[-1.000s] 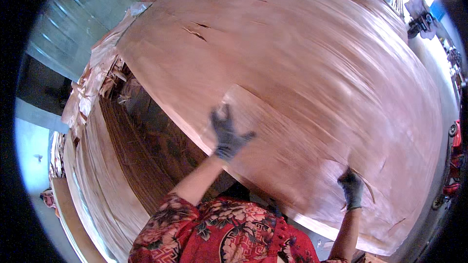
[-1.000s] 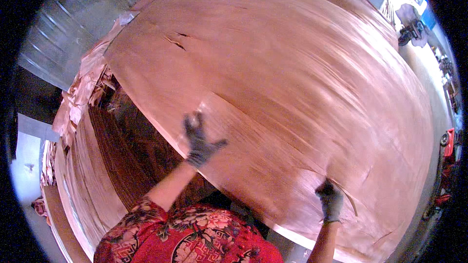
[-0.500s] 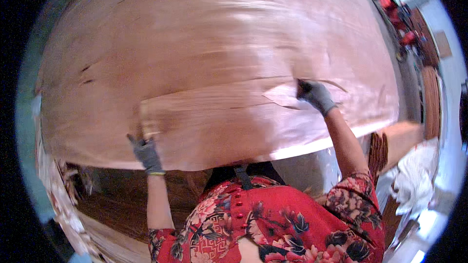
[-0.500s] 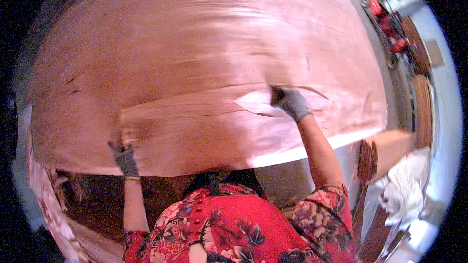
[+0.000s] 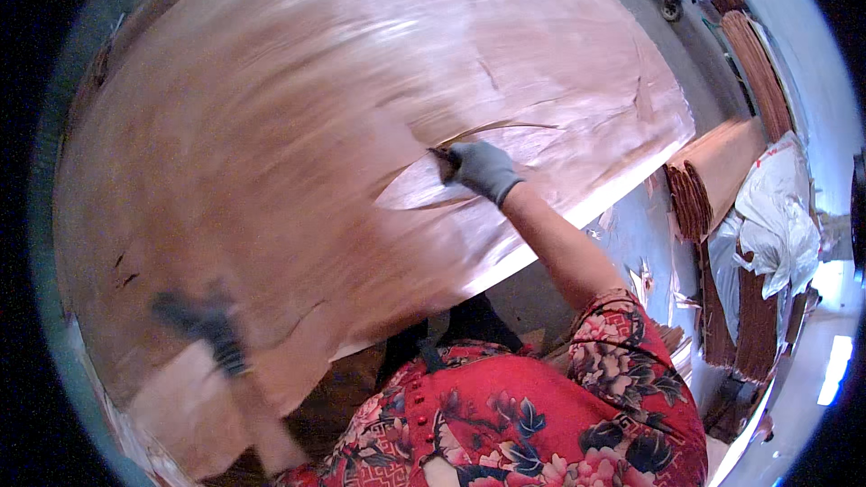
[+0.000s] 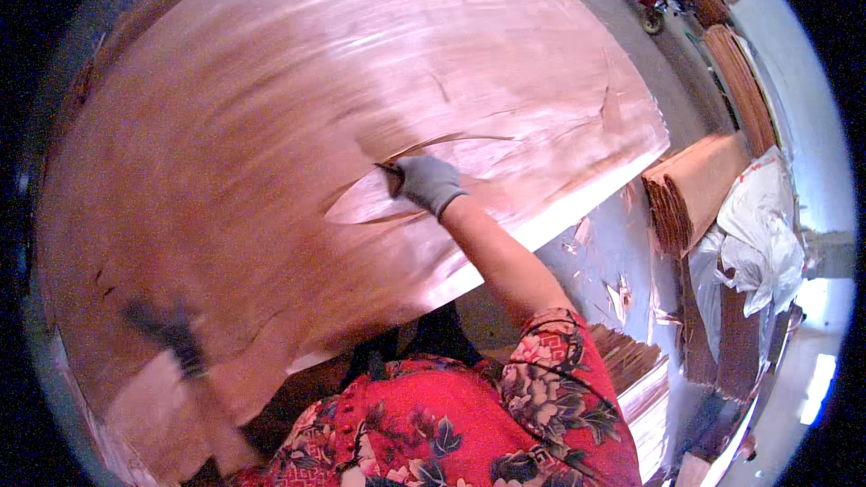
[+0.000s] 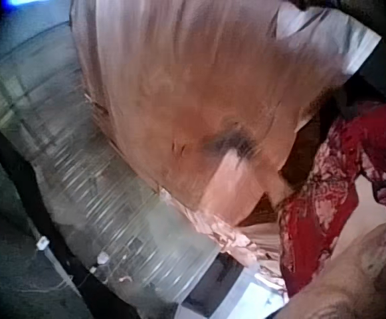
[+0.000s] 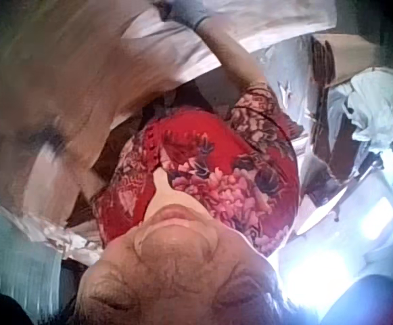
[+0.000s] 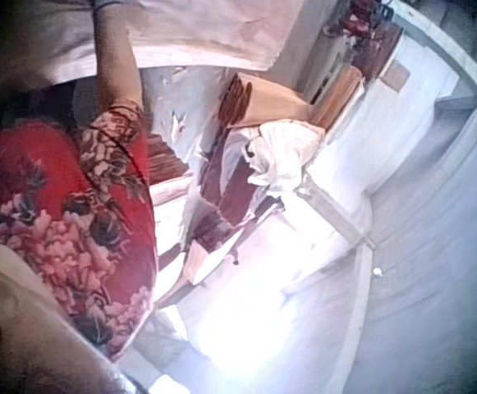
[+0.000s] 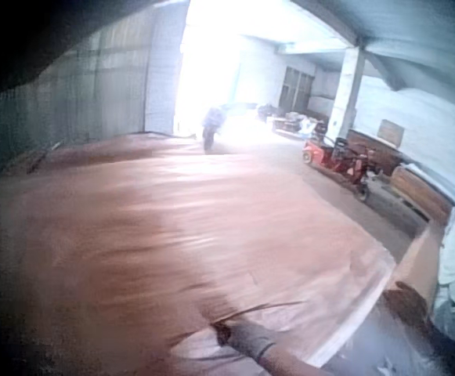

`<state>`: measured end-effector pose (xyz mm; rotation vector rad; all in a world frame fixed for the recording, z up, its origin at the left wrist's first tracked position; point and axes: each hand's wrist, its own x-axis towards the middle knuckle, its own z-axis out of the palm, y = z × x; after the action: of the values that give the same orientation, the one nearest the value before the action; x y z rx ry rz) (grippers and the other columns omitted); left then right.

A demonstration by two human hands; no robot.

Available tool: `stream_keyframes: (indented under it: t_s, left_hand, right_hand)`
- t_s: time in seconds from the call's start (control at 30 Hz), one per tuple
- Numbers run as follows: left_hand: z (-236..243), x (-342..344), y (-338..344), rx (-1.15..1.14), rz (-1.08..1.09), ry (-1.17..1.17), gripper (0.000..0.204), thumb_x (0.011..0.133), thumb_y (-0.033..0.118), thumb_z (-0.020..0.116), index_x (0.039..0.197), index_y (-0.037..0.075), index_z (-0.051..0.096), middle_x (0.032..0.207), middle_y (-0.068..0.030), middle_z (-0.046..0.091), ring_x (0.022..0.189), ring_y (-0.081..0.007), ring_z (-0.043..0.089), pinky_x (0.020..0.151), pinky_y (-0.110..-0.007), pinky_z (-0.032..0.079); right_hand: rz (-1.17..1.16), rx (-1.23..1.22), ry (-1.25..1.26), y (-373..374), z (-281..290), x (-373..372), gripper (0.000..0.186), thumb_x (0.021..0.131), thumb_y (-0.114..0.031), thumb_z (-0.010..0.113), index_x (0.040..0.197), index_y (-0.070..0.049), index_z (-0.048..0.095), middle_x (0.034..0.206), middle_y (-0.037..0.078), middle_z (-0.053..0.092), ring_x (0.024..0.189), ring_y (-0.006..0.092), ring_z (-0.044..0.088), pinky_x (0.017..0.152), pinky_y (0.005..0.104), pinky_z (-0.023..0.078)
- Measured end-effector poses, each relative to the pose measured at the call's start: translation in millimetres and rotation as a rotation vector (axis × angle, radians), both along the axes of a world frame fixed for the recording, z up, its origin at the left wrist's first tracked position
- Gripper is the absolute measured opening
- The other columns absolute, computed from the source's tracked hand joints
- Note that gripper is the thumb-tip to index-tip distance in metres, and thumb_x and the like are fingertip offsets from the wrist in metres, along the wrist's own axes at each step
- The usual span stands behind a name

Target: The person cuts a large sheet of light brown material on a table using a utility knife. They smooth the material, make straight cuts, and apply small strips of white tape to the surface. The person also picks up and discards cut scraps from the floor.

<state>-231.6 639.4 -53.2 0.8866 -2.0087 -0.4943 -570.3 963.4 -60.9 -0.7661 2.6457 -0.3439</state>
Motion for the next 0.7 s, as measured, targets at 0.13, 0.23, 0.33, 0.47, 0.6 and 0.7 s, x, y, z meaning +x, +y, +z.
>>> stream_keyframes:
  t_s: [0.13, 0.23, 0.33, 0.47, 0.6, 0.7]
  left_hand:
    - [-48, -156, 150, -0.278, -0.469, -0.372, 0.070, 0.085, 0.032, 0.053, 0.141, 0.001, 0.024, 0.142, -0.0166, 0.033, 0.132, -0.0305, 0.028, 0.110, -0.045, 0.018]
    - [-67, -191, 179, -0.306, -0.500, -0.663, 0.079, 0.082, 0.037, 0.055, 0.142, 0.001, 0.019, 0.146, -0.0195, 0.022, 0.136, -0.0365, 0.017, 0.111, -0.048, 0.011]
    - [-67, -198, 188, -0.292, -0.545, -0.771, 0.080, 0.079, 0.039, 0.054, 0.141, 0.000, 0.022, 0.148, -0.0227, 0.017, 0.137, -0.0395, 0.013, 0.111, -0.051, 0.007]
    - [-61, -199, 191, -0.308, -0.537, -0.862, 0.079, 0.079, 0.037, 0.053, 0.141, -0.001, 0.022, 0.149, -0.0221, 0.014, 0.138, -0.0386, 0.012, 0.111, -0.052, 0.006]
    - [-58, -193, 187, -0.292, -0.562, -0.833, 0.079, 0.079, 0.037, 0.052, 0.141, -0.001, 0.022, 0.149, -0.0213, 0.015, 0.138, -0.0380, 0.011, 0.111, -0.052, 0.006]
    - [-59, -190, 186, -0.302, -0.537, -0.851, 0.079, 0.078, 0.037, 0.052, 0.141, -0.001, 0.023, 0.149, -0.0212, 0.015, 0.138, -0.0383, 0.012, 0.111, -0.051, 0.007]
  right_hand:
    - [0.033, -0.180, 0.042, -10, -7, 5, 0.027, 0.075, -0.037, 0.064, 0.086, -0.013, 0.060, 0.082, 0.015, 0.065, 0.079, 0.0356, 0.062, 0.067, 0.0460, 0.049]
    - [0.018, -0.260, 0.024, 0, -15, 4, 0.027, 0.076, -0.036, 0.063, 0.084, -0.011, 0.059, 0.080, 0.017, 0.064, 0.076, 0.0363, 0.062, 0.064, 0.0455, 0.048]
    - [0.126, -0.362, 0.048, 26, -22, 24, 0.025, 0.080, -0.033, 0.062, 0.083, -0.010, 0.053, 0.074, 0.016, 0.063, 0.070, 0.0363, 0.062, 0.058, 0.0450, 0.048]
    - [0.228, -0.283, 0.079, 108, -12, 27, 0.014, 0.084, -0.023, 0.057, 0.079, -0.011, 0.052, 0.069, 0.014, 0.061, 0.065, 0.0306, 0.063, 0.055, 0.0403, 0.048]
    - [-0.197, -0.166, 0.162, 221, -20, -6, 0.014, 0.088, -0.020, 0.054, 0.099, -0.015, 0.060, 0.081, 0.012, 0.064, 0.068, 0.0315, 0.063, 0.056, 0.0413, 0.050]
    - [-0.603, -0.280, 0.112, 226, 18, -19, 0.025, 0.087, -0.022, 0.057, 0.108, -0.008, 0.054, 0.090, 0.016, 0.065, 0.079, 0.0317, 0.065, 0.065, 0.0402, 0.051]
